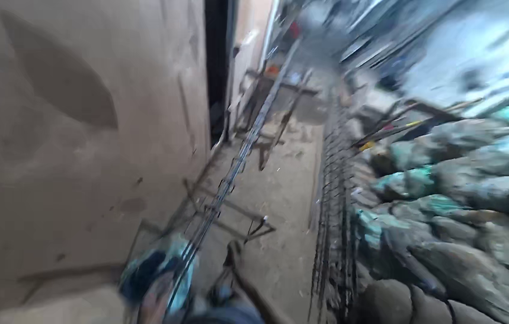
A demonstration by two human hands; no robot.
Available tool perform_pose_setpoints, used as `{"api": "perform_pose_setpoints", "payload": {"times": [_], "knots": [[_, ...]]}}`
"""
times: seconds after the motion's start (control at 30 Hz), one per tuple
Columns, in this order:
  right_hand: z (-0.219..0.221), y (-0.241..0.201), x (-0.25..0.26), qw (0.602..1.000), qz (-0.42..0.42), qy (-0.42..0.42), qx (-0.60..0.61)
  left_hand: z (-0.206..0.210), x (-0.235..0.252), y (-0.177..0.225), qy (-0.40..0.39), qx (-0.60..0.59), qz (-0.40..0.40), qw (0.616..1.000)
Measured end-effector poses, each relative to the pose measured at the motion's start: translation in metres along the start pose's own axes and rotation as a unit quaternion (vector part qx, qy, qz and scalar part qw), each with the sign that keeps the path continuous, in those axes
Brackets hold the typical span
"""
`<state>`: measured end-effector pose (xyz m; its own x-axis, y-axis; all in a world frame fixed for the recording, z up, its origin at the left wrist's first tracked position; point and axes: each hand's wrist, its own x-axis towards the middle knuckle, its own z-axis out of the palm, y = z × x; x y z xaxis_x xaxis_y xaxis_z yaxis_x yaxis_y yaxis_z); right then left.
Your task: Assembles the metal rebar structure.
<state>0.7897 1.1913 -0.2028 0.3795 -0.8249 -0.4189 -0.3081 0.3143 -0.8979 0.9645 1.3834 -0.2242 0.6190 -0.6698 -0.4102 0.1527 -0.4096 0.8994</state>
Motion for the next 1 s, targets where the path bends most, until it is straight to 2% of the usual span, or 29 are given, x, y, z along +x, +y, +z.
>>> {"api": "perform_pose_setpoints", "payload": {"times": [0.13,0.2,0.27,0.37,0.5,0.63,1.0], "knots": [[0.005,0.048,0.051,0.976,0.121,-0.13,-0.129,-0.01,0.042,-0.02,0.067,0.142,-0.06,0.986],[0.022,0.078,0.061,0.954,0.158,-0.196,-0.161,-0.008,0.06,-0.035,0.051,0.202,-0.078,0.975],[0.045,0.103,0.071,0.943,0.192,-0.228,-0.152,0.0,0.083,-0.047,0.02,0.245,-0.086,0.965],[0.082,0.133,0.077,0.946,0.23,-0.219,-0.07,0.011,0.112,-0.06,-0.045,0.29,-0.106,0.95],[0.109,0.14,0.081,0.949,0.241,-0.201,-0.014,0.011,0.139,-0.071,-0.116,0.289,-0.136,0.94],[0.109,0.149,0.078,0.949,0.236,-0.21,0.009,0.013,0.143,-0.076,-0.124,0.231,-0.157,0.952],[0.088,0.15,0.082,0.94,0.23,-0.251,0.008,0.035,0.13,-0.077,-0.044,0.289,-0.102,0.951]]}}
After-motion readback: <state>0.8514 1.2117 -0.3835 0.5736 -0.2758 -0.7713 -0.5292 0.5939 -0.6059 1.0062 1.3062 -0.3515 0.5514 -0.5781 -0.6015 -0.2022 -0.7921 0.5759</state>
